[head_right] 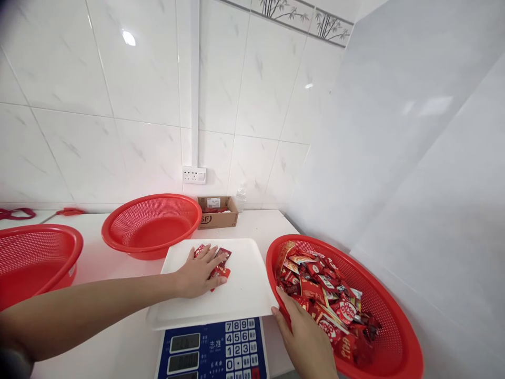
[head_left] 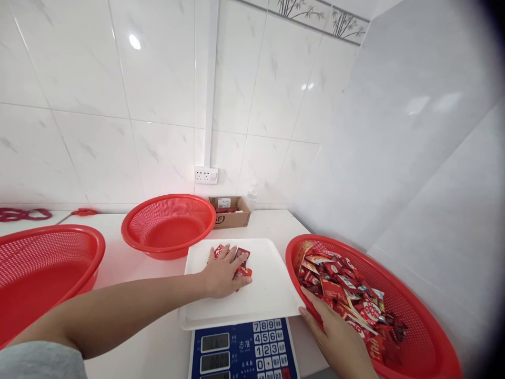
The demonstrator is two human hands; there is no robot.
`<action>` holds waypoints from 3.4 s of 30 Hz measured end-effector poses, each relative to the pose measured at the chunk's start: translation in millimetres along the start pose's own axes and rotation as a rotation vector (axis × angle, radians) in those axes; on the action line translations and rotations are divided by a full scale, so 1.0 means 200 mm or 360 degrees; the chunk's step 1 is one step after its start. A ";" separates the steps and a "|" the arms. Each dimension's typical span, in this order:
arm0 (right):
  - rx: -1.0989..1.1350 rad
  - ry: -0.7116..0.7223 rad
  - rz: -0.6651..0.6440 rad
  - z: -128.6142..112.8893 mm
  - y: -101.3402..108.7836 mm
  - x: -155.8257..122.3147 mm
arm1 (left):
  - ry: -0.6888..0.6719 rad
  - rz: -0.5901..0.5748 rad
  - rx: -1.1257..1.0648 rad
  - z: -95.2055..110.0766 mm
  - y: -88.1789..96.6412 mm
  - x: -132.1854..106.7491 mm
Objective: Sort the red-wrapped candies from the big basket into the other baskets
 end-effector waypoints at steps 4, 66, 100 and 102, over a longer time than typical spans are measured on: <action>-0.0016 -0.0004 -0.0009 0.00 0.00 0.00 | -0.0146 -0.0072 -0.0030 0.00 0.01 0.04; 0.0017 0.0026 0.0066 0.00 0.00 -0.01 | 0.0758 0.0646 -0.0257 -0.63 0.27 -0.10; 0.0057 0.0030 0.0074 0.00 0.00 -0.01 | 0.0504 0.0280 -0.0164 -0.30 0.19 -0.14; 0.0040 0.0024 0.0067 0.00 -0.01 -0.01 | 0.0555 0.0334 -0.0162 -0.34 0.21 -0.14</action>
Point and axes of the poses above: each hand's wrist, its own x-axis towards the middle knuckle, its own y-axis out of the back of the hand, z = x × y, the point moved 1 cm from there along x, towards the middle knuckle, and after that the axes turned 7 degrees about x, right-handed, at the moved point
